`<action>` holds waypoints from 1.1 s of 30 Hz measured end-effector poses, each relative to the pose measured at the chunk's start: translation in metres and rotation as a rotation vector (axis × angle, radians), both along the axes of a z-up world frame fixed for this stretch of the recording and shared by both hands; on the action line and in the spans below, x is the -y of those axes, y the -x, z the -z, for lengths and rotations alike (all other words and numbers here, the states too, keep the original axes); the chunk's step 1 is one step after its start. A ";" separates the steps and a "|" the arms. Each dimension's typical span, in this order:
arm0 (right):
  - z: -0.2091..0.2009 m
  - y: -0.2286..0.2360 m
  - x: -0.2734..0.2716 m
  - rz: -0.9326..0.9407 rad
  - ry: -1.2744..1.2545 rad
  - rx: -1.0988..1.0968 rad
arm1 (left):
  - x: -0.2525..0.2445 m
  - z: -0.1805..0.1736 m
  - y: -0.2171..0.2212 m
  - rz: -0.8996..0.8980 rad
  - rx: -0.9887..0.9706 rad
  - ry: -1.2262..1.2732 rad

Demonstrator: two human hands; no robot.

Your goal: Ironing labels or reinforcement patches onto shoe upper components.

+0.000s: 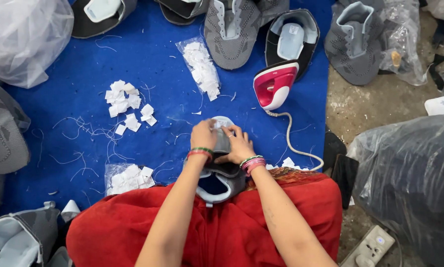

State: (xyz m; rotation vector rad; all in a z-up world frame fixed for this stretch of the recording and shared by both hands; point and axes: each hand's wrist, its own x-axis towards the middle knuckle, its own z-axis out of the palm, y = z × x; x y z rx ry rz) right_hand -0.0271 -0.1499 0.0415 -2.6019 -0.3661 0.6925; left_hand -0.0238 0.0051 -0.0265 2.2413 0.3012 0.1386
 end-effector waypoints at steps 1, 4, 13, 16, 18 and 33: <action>0.002 -0.001 0.000 0.001 -0.001 0.000 | 0.002 -0.012 0.011 0.001 0.000 -0.001; 0.011 -0.001 0.002 0.023 -0.047 0.005 | 0.007 -0.036 0.037 0.159 0.023 -0.401; 0.015 -0.005 0.005 0.021 -0.089 0.029 | 0.013 -0.030 0.044 0.189 -0.041 -0.646; 0.017 -0.006 0.003 0.009 -0.058 0.011 | 0.013 -0.033 0.045 0.191 -0.051 -0.641; 0.014 -0.006 0.003 0.010 -0.048 -0.011 | 0.013 -0.035 0.046 0.195 -0.064 -0.633; 0.033 -0.107 0.085 0.748 -0.515 0.867 | 0.012 -0.041 0.045 0.217 -0.094 -0.648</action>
